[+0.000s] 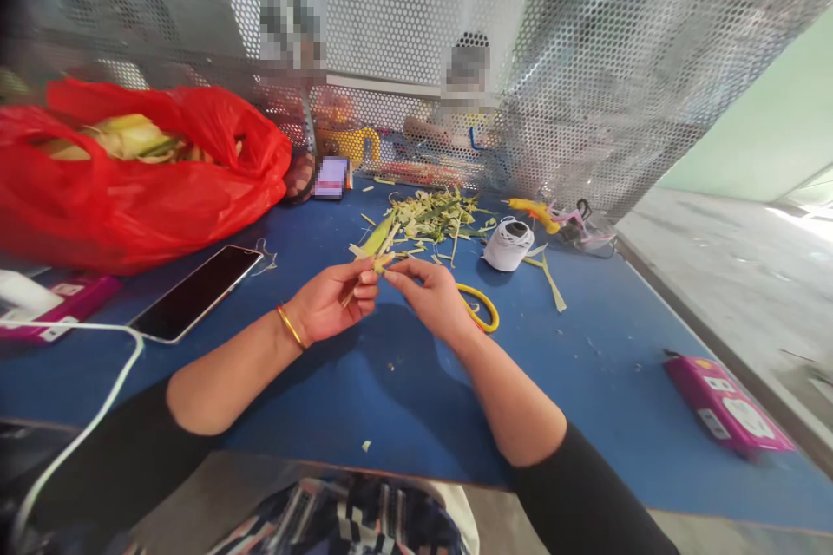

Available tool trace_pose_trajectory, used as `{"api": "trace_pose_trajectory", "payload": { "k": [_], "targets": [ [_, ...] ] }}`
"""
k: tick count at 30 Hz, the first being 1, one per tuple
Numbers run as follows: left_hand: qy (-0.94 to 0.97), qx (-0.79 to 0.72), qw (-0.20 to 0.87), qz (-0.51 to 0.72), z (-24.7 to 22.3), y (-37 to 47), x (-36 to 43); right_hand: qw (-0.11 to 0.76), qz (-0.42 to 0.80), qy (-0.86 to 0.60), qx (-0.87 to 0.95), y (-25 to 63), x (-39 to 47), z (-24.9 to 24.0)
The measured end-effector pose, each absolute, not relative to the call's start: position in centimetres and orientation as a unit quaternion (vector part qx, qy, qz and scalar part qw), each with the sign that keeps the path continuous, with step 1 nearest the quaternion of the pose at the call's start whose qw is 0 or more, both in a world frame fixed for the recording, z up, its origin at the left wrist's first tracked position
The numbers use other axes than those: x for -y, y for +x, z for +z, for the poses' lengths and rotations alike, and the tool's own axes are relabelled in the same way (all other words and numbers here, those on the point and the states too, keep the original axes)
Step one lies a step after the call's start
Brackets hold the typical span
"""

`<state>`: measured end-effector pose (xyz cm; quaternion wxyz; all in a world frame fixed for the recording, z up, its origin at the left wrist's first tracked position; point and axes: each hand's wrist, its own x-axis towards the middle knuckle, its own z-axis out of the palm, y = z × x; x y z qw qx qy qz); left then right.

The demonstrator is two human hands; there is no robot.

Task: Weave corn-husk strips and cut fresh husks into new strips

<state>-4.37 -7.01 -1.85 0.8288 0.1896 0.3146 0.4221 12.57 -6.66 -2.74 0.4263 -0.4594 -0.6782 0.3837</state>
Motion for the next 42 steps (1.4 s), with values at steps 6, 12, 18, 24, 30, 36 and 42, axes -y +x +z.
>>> {"api": "trace_pose_trajectory", "payload": {
  "k": [6,12,18,24,30,36,42],
  "targets": [
    [0.234,-0.330,0.823,0.400,-1.9,-4.2,7.3,0.412,0.323,-0.474,0.708,12.3,6.9,-3.2],
    [0.264,-0.357,0.788,0.425,-1.9,-3.9,7.5,0.393,0.321,-0.487,0.711,12.5,6.6,-3.2],
    [0.291,-0.293,0.803,0.430,-2.2,-4.2,7.3,0.397,0.377,-0.469,0.693,12.3,6.5,-3.8],
    [0.334,-0.304,0.773,0.445,-3.0,-3.7,7.4,0.387,0.368,-0.472,0.702,12.2,6.5,-4.0],
    [0.353,-0.326,0.751,0.453,-3.2,-3.5,7.3,0.388,0.351,-0.467,0.713,12.2,6.5,-4.5],
    [0.332,-0.340,0.757,0.449,-2.4,-3.5,7.6,0.412,0.346,-0.474,0.697,12.2,6.4,-4.3],
    [0.302,-0.376,0.738,0.472,-2.1,-3.5,7.4,0.503,0.397,-0.444,0.627,12.1,6.6,-3.5]
  ]
}}
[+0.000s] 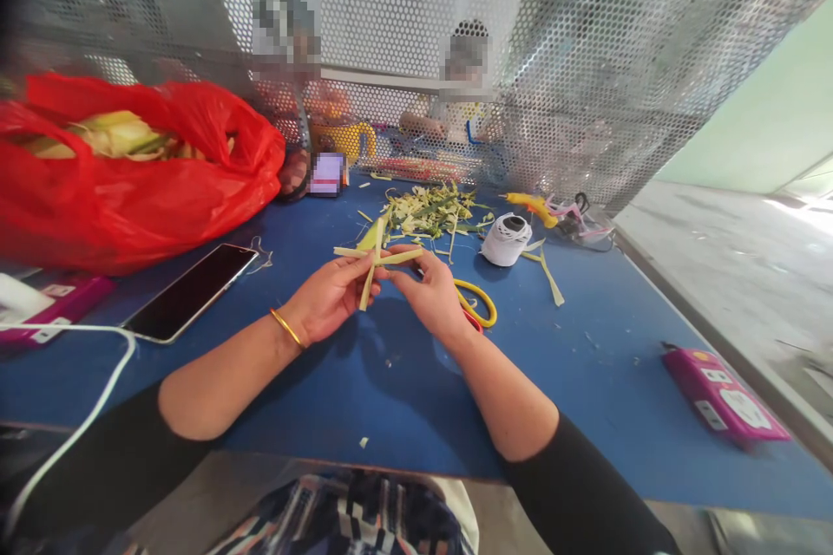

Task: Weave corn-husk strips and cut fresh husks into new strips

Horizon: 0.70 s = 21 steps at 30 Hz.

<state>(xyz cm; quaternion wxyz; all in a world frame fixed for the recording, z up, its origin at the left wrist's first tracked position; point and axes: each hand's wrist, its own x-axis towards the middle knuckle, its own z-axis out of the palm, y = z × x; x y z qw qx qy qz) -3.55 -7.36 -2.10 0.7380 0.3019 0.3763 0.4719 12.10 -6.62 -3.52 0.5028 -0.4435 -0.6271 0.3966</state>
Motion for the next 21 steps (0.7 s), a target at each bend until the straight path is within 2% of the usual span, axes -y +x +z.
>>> {"api": "trace_pose_trajectory", "payload": {
  "k": [3,6,12,21],
  "targets": [
    [0.296,-0.382,0.737,0.474,-2.14,-3.65,7.32,0.530,0.421,-0.441,0.590,12.11,6.63,-3.58],
    [0.301,-0.402,0.726,0.470,-2.15,-3.60,7.43,0.536,0.382,-0.466,0.592,12.12,6.59,-3.70],
    [0.276,-0.458,0.694,0.481,-1.74,-3.26,7.54,0.520,0.287,-0.481,0.645,11.80,6.97,-3.54],
    [0.279,-0.458,0.679,0.502,-1.69,-3.24,7.56,0.468,0.184,-0.478,0.720,11.92,7.41,-3.17]
  ]
}}
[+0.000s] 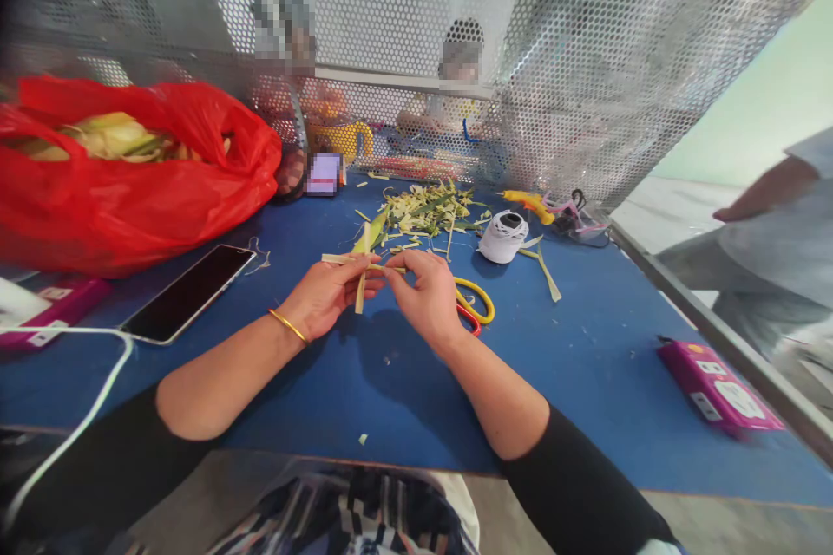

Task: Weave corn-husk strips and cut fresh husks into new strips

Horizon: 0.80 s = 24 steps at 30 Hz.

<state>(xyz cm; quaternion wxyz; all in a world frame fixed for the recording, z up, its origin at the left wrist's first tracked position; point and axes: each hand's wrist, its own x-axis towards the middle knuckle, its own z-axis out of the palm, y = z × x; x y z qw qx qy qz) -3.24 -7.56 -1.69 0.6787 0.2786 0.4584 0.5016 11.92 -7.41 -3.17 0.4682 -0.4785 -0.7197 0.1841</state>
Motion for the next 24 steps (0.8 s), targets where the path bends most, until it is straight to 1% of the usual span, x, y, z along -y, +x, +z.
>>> {"api": "trace_pose_trajectory", "payload": {
  "k": [4,8,10,13,18,21,24],
  "targets": [
    [0.281,-0.469,0.664,0.510,-1.7,-3.3,7.6,0.447,0.165,-0.473,0.742,11.9,7.6,-3.0],
    [0.301,-0.469,0.659,0.505,-1.9,-3.4,7.3,0.450,0.173,-0.465,0.742,11.9,7.7,-2.8],
    [0.315,-0.474,0.653,0.500,-2.0,-3.4,7.3,0.470,0.207,-0.478,0.713,12.0,7.5,-2.7],
    [0.343,-0.478,0.652,0.478,-2.0,-3.3,7.5,0.495,0.302,-0.506,0.638,12.4,6.9,-2.6],
    [0.415,-0.455,0.678,0.402,-2.5,-3.3,7.9,0.450,0.450,-0.490,0.596,12.4,6.3,-2.9],
    [0.438,-0.431,0.684,0.393,-3.1,-3.6,7.8,0.451,0.482,-0.475,0.582,12.3,6.3,-3.2],
    [0.445,-0.423,0.686,0.390,-3.5,-3.7,7.8,0.455,0.463,-0.473,0.595,12.2,6.4,-3.5]
  ]
}}
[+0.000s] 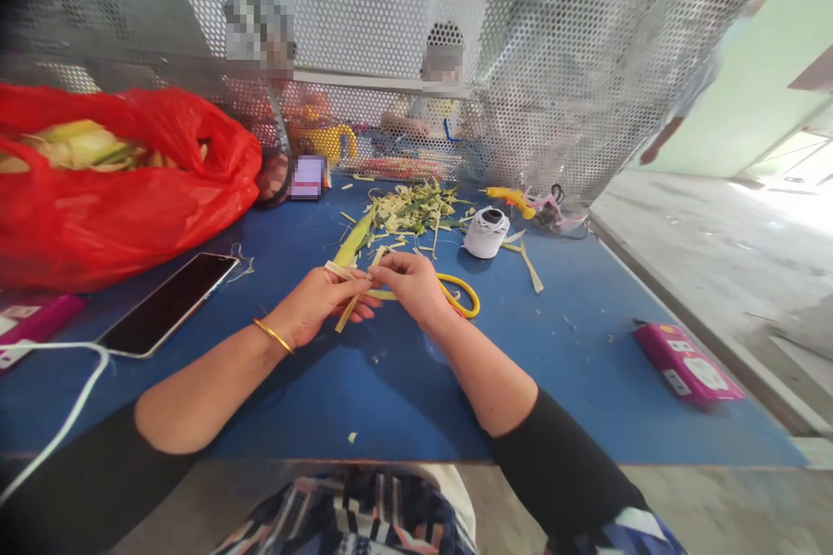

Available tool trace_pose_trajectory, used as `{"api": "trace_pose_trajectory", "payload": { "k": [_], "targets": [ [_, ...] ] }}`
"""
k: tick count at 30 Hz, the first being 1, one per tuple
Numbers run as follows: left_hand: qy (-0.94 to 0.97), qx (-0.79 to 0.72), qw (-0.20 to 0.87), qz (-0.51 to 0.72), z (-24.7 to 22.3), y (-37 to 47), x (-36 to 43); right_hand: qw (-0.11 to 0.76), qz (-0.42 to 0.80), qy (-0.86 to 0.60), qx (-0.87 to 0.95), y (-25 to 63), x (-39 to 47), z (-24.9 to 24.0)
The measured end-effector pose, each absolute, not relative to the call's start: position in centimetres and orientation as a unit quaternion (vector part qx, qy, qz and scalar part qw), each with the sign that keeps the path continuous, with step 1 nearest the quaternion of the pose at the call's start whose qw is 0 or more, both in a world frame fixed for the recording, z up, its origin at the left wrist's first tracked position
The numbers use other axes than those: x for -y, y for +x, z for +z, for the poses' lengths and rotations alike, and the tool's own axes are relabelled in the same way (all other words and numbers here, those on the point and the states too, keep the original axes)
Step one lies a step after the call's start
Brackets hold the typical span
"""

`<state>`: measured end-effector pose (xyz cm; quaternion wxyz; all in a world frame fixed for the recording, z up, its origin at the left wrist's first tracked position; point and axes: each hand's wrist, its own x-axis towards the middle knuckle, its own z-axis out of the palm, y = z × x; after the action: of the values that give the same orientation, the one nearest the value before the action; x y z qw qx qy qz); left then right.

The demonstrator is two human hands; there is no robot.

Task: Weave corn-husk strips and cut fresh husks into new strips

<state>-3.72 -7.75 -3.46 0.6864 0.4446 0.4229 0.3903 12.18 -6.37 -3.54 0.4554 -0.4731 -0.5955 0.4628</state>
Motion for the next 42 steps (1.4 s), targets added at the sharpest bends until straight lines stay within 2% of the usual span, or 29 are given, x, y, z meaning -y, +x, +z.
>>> {"api": "trace_pose_trajectory", "payload": {
  "k": [7,11,18,22,25,29,34,38,42],
  "targets": [
    [0.384,-0.433,0.697,0.424,-2.8,-3.8,7.4,0.479,0.385,-0.489,0.619,12.7,6.1,-3.1],
    [0.351,-0.409,0.724,0.431,-2.2,-4.0,7.3,0.461,0.366,-0.505,0.631,13.2,6.0,-2.7],
    [0.358,-0.431,0.686,0.465,-2.7,-3.6,7.5,0.445,0.275,-0.536,0.663,12.9,6.4,-3.0],
    [0.344,-0.398,0.704,0.476,-2.7,-3.8,7.2,0.507,0.294,-0.533,0.610,13.1,5.9,-3.3],
    [0.352,-0.348,0.712,0.498,-2.7,-3.9,7.0,0.528,0.354,-0.540,0.552,13.2,5.5,-3.5],
    [0.379,-0.308,0.708,0.510,-2.8,-3.8,7.2,0.460,0.440,-0.496,0.591,12.8,6.1,-3.4],
    [0.385,-0.273,0.734,0.488,-2.8,-4.0,7.4,0.438,0.423,-0.459,0.647,12.2,6.7,-3.2],
    [0.342,-0.300,0.759,0.465,-2.5,-4.3,7.1,0.398,0.332,-0.491,0.701,12.8,6.9,-2.5],
    [0.345,-0.400,0.714,0.459,-2.4,-4.1,7.1,0.327,0.219,-0.503,0.770,13.1,7.3,-1.9]
  ]
}}
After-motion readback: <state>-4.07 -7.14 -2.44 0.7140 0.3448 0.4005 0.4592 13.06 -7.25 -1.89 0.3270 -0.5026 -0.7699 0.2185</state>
